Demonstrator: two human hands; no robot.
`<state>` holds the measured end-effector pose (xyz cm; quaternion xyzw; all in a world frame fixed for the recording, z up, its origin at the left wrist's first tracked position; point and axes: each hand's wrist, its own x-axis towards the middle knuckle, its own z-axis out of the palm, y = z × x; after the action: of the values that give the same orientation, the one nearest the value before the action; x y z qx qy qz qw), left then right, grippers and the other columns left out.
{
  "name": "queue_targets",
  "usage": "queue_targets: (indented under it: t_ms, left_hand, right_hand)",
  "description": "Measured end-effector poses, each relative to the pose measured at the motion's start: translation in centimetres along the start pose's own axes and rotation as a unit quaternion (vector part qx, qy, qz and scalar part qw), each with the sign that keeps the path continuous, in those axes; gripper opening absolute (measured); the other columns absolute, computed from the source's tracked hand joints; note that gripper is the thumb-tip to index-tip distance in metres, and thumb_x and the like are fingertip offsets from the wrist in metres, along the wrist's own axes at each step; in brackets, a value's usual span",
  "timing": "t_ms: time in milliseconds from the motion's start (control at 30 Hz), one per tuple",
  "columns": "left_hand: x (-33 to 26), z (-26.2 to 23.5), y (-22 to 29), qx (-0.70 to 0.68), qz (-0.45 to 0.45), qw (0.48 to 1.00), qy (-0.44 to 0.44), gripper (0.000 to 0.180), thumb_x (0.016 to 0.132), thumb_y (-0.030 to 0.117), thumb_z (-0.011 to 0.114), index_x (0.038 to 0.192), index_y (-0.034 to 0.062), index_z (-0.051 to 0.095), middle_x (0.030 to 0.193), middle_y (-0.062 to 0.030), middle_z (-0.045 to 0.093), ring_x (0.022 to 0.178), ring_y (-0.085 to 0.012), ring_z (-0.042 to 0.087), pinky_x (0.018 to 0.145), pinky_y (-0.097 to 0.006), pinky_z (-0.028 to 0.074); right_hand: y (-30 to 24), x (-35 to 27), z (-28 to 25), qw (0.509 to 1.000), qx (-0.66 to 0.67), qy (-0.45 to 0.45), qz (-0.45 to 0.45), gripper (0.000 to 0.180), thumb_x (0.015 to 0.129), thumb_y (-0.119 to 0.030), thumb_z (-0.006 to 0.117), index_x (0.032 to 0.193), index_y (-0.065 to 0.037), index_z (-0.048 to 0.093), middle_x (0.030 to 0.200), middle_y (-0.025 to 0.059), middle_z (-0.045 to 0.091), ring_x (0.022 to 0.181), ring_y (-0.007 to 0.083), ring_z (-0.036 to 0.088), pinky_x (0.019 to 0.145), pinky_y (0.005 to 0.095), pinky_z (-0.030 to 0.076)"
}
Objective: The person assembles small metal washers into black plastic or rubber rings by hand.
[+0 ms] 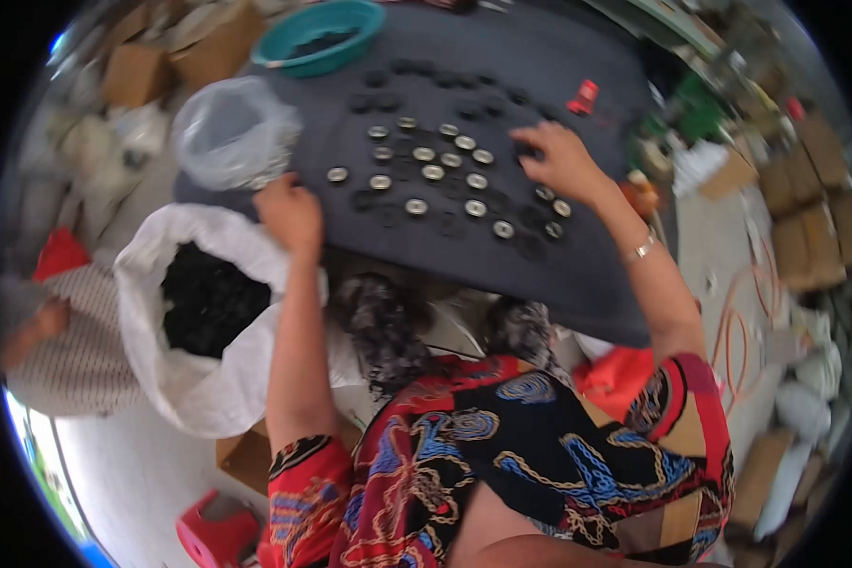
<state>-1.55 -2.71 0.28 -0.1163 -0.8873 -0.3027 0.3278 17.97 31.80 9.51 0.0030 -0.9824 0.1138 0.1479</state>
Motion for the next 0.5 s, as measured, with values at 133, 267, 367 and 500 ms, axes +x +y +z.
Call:
queue_targets:
  t_ms: [133, 267, 367, 500]
  left_hand:
    - [-0.2, 1.2, 0.1, 0.0, 0.017, 1.0, -0.009, 0.018, 0.074, 0.007, 0.055, 0.086, 0.0096, 0.068, 0.089, -0.0079, 0.066, 0.092, -0.0311, 0.056, 0.08, -0.042, 0.047]
    - [-0.7, 1.3, 0.7, -0.004, 0.014, 1.0, -0.011, 0.018, 0.076, 0.007, 0.054, 0.086, 0.0097, 0.069, 0.09, -0.0068, 0.066, 0.092, -0.031, 0.056, 0.079, -0.042, 0.048]
    - [-0.8, 1.0, 0.6, 0.0, 0.01, 1.0, -0.013, 0.019, 0.076, 0.007, 0.053, 0.086, 0.0097, 0.069, 0.09, -0.0065, 0.066, 0.092, -0.0309, 0.056, 0.079, -0.042, 0.048]
    - [-0.8, 0.9, 0.4, 0.002, 0.006, 1.0, -0.013, 0.019, 0.076, 0.006, 0.053, 0.086, 0.0095, 0.069, 0.09, -0.0062, 0.066, 0.092, -0.0308, 0.056, 0.079, -0.042, 0.048]
  right_hand:
    - [2.4, -0.8, -2.1, 0.988, 0.064, 0.024, 0.139, 0.034, 0.074, -0.018, 0.064, 0.107, -0.008, 0.065, 0.09, 0.0147, 0.059, 0.088, 0.0305, 0.057, 0.079, 0.0407, 0.047]
    - [3.1, -1.8, 0.1, 0.995, 0.007, -0.023, 0.098, 0.031, 0.075, -0.018, 0.063, 0.105, -0.008, 0.065, 0.094, 0.0149, 0.059, 0.094, 0.0309, 0.056, 0.081, 0.0407, 0.046]
    - [2.7, -1.6, 1.2, 0.993, -0.001, -0.052, 0.11, 0.033, 0.076, -0.018, 0.063, 0.107, -0.01, 0.064, 0.096, 0.0146, 0.059, 0.096, 0.0312, 0.056, 0.084, 0.0416, 0.044]
    - [2.4, -1.3, 1.8, 0.992, -0.031, -0.078, 0.096, 0.032, 0.077, -0.017, 0.063, 0.108, -0.009, 0.063, 0.098, 0.0134, 0.059, 0.099, 0.0302, 0.055, 0.089, 0.0422, 0.041]
